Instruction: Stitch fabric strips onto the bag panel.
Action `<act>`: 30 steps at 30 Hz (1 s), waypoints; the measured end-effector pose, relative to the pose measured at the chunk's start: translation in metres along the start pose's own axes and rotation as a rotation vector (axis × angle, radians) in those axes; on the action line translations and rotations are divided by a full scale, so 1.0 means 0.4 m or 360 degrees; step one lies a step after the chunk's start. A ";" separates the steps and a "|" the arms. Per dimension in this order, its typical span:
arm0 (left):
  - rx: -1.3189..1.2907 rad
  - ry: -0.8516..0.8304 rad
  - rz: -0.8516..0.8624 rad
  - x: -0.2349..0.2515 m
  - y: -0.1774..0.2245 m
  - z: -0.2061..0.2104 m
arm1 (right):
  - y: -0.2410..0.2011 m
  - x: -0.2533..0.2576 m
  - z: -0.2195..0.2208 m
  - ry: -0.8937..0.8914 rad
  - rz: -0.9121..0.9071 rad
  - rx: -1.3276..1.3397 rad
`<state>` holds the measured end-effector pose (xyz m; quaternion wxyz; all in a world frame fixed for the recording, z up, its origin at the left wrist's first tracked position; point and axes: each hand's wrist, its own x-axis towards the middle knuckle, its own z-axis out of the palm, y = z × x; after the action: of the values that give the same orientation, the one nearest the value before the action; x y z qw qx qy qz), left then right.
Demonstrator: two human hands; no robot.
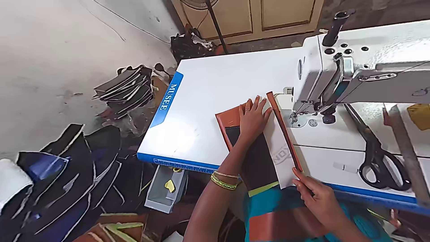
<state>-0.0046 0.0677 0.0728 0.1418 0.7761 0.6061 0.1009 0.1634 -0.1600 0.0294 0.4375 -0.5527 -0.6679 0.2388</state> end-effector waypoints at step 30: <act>0.0122 0.0041 0.0023 -0.001 0.009 0.000 | -0.027 0.036 -0.041 -0.0162 -0.0504 -0.1004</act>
<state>-0.0014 0.0667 0.0741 0.1035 0.7840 0.6057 0.0885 0.1713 -0.1522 0.0509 0.2431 -0.5377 -0.8070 -0.0229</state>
